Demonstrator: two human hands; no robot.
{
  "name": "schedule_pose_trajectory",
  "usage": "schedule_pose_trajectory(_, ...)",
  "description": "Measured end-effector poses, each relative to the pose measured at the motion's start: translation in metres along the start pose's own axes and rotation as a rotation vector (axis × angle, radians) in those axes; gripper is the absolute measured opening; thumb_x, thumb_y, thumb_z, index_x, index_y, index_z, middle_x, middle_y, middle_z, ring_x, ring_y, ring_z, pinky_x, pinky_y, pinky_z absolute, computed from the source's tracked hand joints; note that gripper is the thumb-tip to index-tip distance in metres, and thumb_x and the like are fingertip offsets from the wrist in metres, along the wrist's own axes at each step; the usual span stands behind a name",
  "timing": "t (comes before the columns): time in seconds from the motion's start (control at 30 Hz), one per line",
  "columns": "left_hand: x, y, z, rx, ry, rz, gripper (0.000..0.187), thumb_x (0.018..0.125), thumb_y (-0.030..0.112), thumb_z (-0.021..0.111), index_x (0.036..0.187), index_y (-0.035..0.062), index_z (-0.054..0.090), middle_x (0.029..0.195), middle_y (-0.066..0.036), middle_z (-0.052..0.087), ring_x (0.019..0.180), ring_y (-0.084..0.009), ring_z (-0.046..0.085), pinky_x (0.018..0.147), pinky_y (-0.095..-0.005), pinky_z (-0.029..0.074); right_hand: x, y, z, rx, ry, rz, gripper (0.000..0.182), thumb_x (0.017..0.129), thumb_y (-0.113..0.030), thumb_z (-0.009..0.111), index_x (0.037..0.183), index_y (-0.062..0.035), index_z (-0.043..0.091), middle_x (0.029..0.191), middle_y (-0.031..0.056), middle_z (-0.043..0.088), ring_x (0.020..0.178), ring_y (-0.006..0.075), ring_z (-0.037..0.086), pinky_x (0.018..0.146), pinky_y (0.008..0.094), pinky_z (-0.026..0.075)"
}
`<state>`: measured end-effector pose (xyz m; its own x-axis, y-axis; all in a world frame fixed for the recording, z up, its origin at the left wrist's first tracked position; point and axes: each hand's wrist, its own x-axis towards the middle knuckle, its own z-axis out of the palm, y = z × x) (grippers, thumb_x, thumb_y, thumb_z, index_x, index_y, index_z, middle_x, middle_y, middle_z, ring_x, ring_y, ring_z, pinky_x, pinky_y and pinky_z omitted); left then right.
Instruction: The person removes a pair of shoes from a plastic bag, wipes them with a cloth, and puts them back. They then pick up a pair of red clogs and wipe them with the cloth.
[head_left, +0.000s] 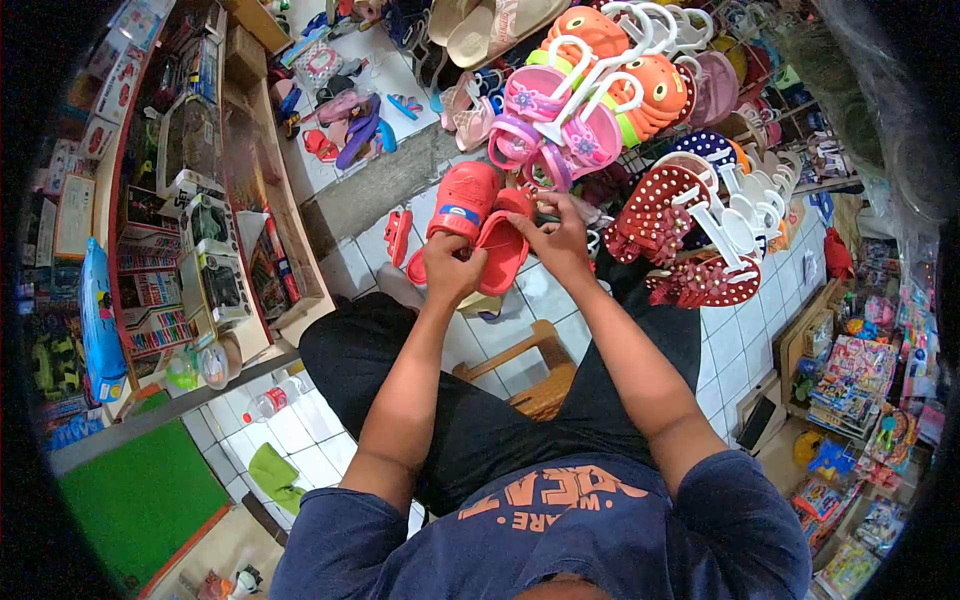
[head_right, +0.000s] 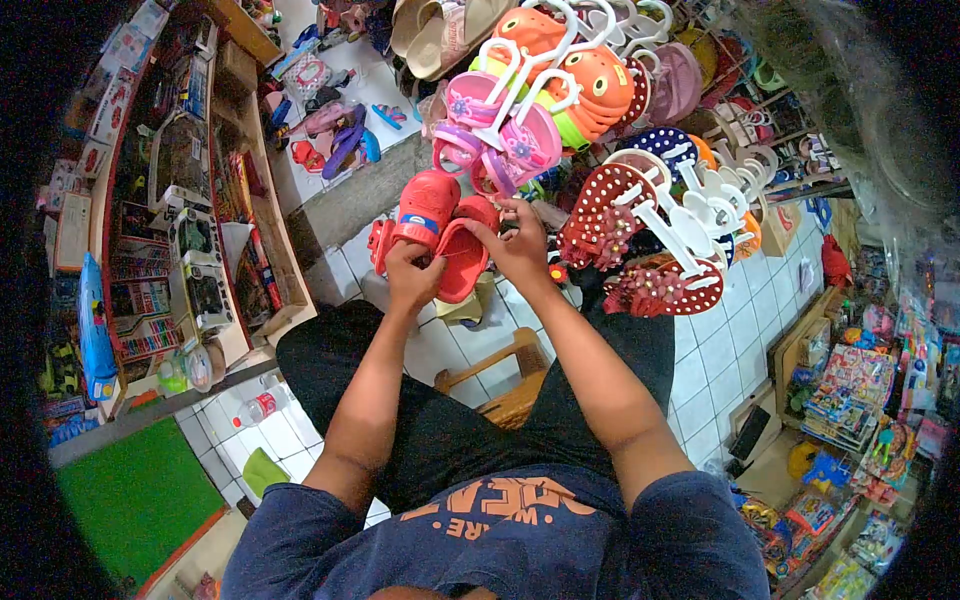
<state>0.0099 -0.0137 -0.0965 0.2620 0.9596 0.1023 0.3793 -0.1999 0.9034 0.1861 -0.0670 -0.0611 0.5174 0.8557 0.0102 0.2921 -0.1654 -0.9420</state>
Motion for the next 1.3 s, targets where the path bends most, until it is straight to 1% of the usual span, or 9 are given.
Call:
schedule_pose_trajectory(0.2, 0.002, -0.011, -0.008, -0.107, 0.027, 0.019, 0.021, 0.061, 0.014, 0.073, 0.067, -0.0030, 0.062, 0.063, -0.008, 0.052, 0.056, -0.0176, 0.052, 0.052, -0.0319, 0.037, 0.006, 0.006, 0.007, 0.288, -0.112, 0.231, 0.078, 0.075, -0.038, 0.085, 0.129, 0.0036, 0.046, 0.111, 0.0149, 0.064, 0.099, 0.0160, 0.065, 0.074, 0.0283, 0.056)
schedule_pose_trajectory(0.3, 0.000, -0.015, -0.005, -0.203, 0.038, -0.010, 0.020, 0.061, 0.013, 0.074, 0.070, -0.0031, 0.065, 0.064, -0.006, 0.054, 0.056, -0.0149, 0.053, 0.052, -0.0297, 0.039, 0.008, 0.016, 0.007, 0.288, -0.189, 0.460, 0.091, 0.070, -0.046, 0.086, 0.131, 0.0079, 0.045, 0.113, 0.0163, 0.065, 0.097, 0.0206, 0.067, 0.084, 0.0320, 0.055)
schedule_pose_trajectory(0.4, -0.002, -0.015, -0.008, -0.172, -0.024, -0.071, 0.020, 0.061, 0.012, 0.074, 0.072, -0.0033, 0.067, 0.065, -0.006, 0.056, 0.056, -0.0135, 0.053, 0.051, -0.0282, 0.039, 0.006, 0.010, 0.006, 0.354, -0.213, 0.383, 0.091, 0.072, -0.044, 0.085, 0.134, 0.0083, 0.045, 0.116, 0.0186, 0.064, 0.100, 0.0210, 0.067, 0.084, 0.0324, 0.055)
schedule_pose_trajectory(0.47, -0.003, -0.014, -0.007, -0.184, -0.003, -0.052, 0.020, 0.061, 0.012, 0.074, 0.072, -0.0030, 0.067, 0.062, -0.005, 0.056, 0.054, -0.0129, 0.053, 0.051, -0.0279, 0.039, 0.004, 0.009, 0.009, 0.331, -0.132, 0.307, 0.073, 0.079, -0.037, 0.082, 0.129, 0.0044, 0.048, 0.107, 0.0164, 0.068, 0.089, 0.0183, 0.069, 0.074, 0.0295, 0.058)
schedule_pose_trajectory(0.83, 0.004, -0.008, -0.011, -0.033, -0.082, 0.144, 0.022, 0.063, 0.012, 0.075, 0.059, 0.0003, 0.056, 0.054, -0.002, 0.050, 0.049, -0.0120, 0.045, 0.048, -0.0293, 0.034, 0.003, 0.006, 0.006, 0.338, -0.089, 0.355, 0.081, 0.074, -0.039, 0.085, 0.130, 0.0069, 0.048, 0.111, 0.0185, 0.067, 0.097, 0.0211, 0.067, 0.084, 0.0326, 0.055)
schedule_pose_trajectory(0.93, 0.005, 0.002, -0.012, -0.061, -0.146, 0.070, 0.021, 0.073, 0.012, 0.079, 0.070, 0.0002, 0.062, 0.064, -0.002, 0.058, 0.057, -0.0104, 0.052, 0.053, -0.0267, 0.039, 0.004, 0.015, 0.005, 0.355, -0.106, 0.275, 0.085, 0.073, -0.037, 0.086, 0.134, 0.0042, 0.044, 0.116, 0.0179, 0.064, 0.103, 0.0221, 0.065, 0.087, 0.0343, 0.054)
schedule_pose_trajectory(1.0, 0.006, 0.030, -0.015, -0.590, -0.216, -0.142, 0.020, 0.083, 0.014, 0.078, 0.085, 0.0004, 0.065, 0.076, 0.000, 0.062, 0.068, -0.0083, 0.058, 0.062, -0.0244, 0.044, 0.002, 0.020, 0.006, 0.368, -0.098, 0.198, 0.088, 0.072, -0.037, 0.086, 0.136, 0.0027, 0.041, 0.120, 0.0178, 0.062, 0.106, 0.0227, 0.063, 0.089, 0.0351, 0.053)
schedule_pose_trajectory(1.1, 0.011, 0.015, -0.019, -0.574, -0.246, -0.279, 0.021, 0.085, 0.015, 0.078, 0.096, 0.0007, 0.065, 0.082, 0.002, 0.064, 0.074, -0.0065, 0.060, 0.068, -0.0235, 0.047, 0.000, 0.011, 0.004, 0.288, -0.108, -0.050, 0.098, 0.068, -0.027, 0.091, 0.140, 0.0004, 0.031, 0.133, 0.0180, 0.050, 0.116, 0.0243, 0.058, 0.097, 0.0363, 0.050)
schedule_pose_trajectory(1.3, 0.015, 0.008, -0.017, -0.489, -0.235, -0.185, 0.020, 0.084, 0.017, 0.079, 0.092, 0.0018, 0.069, 0.079, 0.002, 0.064, 0.069, -0.0033, 0.056, 0.060, -0.0209, 0.043, -0.007, -0.018, -0.003, 0.433, -0.171, -0.054, 0.096, 0.069, -0.018, 0.090, 0.142, -0.0033, 0.030, 0.137, 0.0163, 0.046, 0.124, 0.0248, 0.052, 0.103, 0.0381, 0.046)
